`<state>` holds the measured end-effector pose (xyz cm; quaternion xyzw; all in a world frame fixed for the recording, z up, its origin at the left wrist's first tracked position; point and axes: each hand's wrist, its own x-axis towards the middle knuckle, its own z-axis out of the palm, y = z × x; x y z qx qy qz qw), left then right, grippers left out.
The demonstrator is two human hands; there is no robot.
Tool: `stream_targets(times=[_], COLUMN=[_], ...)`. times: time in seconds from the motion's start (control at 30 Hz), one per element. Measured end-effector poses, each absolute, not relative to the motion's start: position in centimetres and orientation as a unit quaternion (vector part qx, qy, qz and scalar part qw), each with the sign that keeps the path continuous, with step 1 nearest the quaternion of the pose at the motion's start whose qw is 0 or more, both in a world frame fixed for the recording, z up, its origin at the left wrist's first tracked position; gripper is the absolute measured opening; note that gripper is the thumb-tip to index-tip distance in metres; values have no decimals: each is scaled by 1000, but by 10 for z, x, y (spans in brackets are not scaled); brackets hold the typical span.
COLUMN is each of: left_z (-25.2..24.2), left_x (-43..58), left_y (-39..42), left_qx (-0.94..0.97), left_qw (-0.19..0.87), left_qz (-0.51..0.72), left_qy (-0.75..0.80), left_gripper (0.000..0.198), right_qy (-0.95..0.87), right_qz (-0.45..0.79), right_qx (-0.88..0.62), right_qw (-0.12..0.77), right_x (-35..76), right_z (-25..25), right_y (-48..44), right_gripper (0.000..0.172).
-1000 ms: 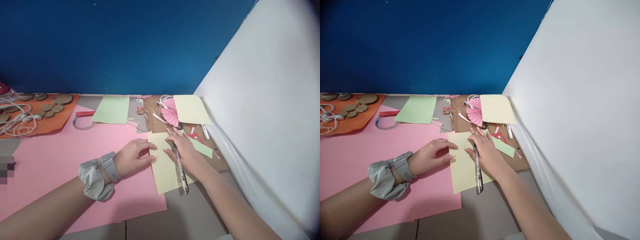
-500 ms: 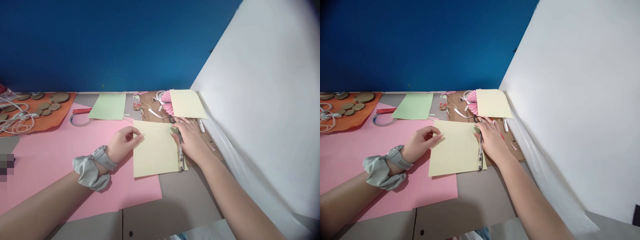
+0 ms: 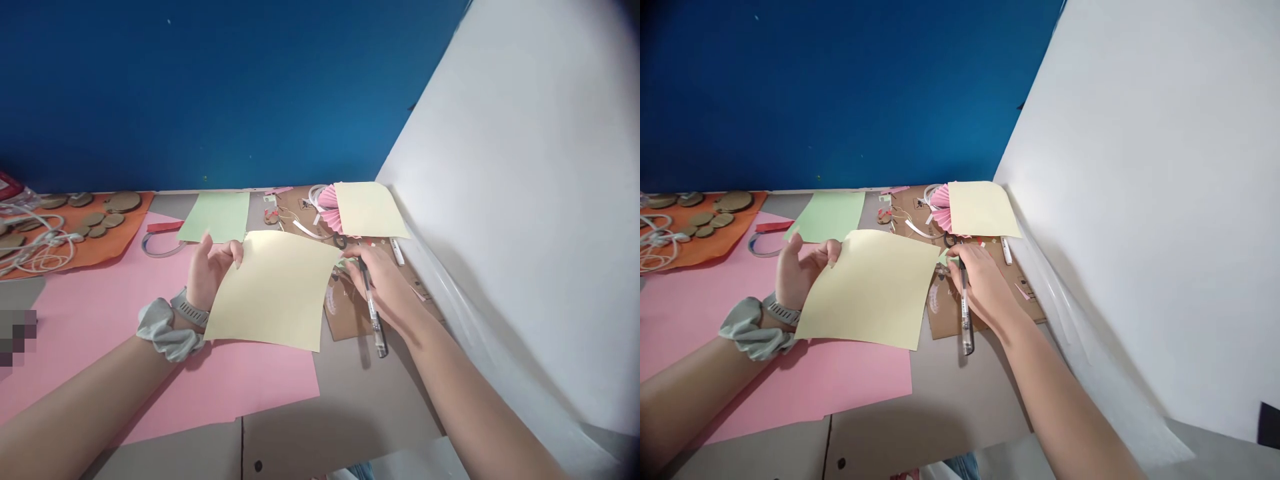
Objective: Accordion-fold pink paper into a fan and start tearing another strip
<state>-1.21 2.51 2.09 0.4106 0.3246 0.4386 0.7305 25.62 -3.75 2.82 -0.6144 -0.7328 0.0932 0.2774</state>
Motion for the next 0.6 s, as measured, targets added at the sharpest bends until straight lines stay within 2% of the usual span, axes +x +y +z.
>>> stream_targets(times=[0.2, 0.3, 0.6], left_z=[23, 24, 9], left_x=[-9, -6, -4], left_y=[21, 20, 25], left_qx=[395, 407, 437], left_qw=[741, 733, 716], left_qz=[453, 453, 474], left_qy=[299, 302, 269], left_gripper=[55, 52, 55], right_qy=[-706, -694, -544], right_qz=[246, 300, 148], right_qx=[-601, -566, -642], right_qw=[283, 329, 519], right_x=[255, 248, 265], right_z=[32, 34, 22], right_y=[-40, -42, -35], right_gripper=[15, 24, 18])
